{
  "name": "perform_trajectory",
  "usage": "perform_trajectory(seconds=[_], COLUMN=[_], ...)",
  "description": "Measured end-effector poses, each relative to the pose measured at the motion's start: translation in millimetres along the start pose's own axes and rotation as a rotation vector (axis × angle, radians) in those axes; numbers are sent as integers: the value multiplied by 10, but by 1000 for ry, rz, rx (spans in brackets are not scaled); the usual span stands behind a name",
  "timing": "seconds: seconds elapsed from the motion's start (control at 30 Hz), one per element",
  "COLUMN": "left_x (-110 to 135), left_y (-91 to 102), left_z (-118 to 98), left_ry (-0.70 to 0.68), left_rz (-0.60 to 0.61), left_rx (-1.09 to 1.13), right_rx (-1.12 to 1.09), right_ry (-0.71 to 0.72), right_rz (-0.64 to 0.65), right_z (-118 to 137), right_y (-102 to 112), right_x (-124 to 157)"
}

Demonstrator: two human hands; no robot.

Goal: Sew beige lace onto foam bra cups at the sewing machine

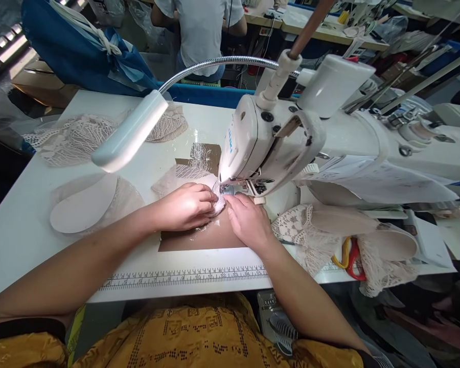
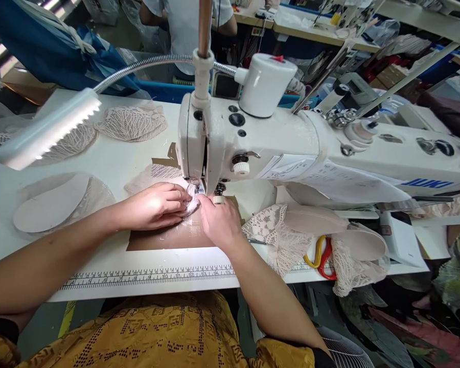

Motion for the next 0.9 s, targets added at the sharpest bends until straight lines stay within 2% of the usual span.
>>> perform_trajectory(seconds=[0.1,0.23,0.43,0.5,0.63,0.9], left_x=[-31,-60,-12,5,5,3], left_y=[-35,-70,16,36,18,-18], left_z=[-20,-26,-26,-21,8,5], left_ry=[9,51,12,-21,-49,-104], left_rz=[-77,-81,66,93,59,77], left_rx=[49,82,42,-13,-112,-107], right_rx=[-39,-53,-59,-65,-57,-139], right_ry=[4,73,207,271,348,431], right_rz=[-23,-86,-141,-127,-74,4], right_z=[8,66,103,100,99,150], right_y=[-3,-13,-17,-21,-32,10], right_x=[10,-11,-33,-14,35,104])
Point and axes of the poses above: each hand's wrist, its own x-axis away from the middle knuckle, its own y-axis out of the back of the hand, z = x × y, the point moved 4 cm from there along -x, towards the middle knuckle, and after that the axes turned 7 degrees about -x, right-handed, at the moved point
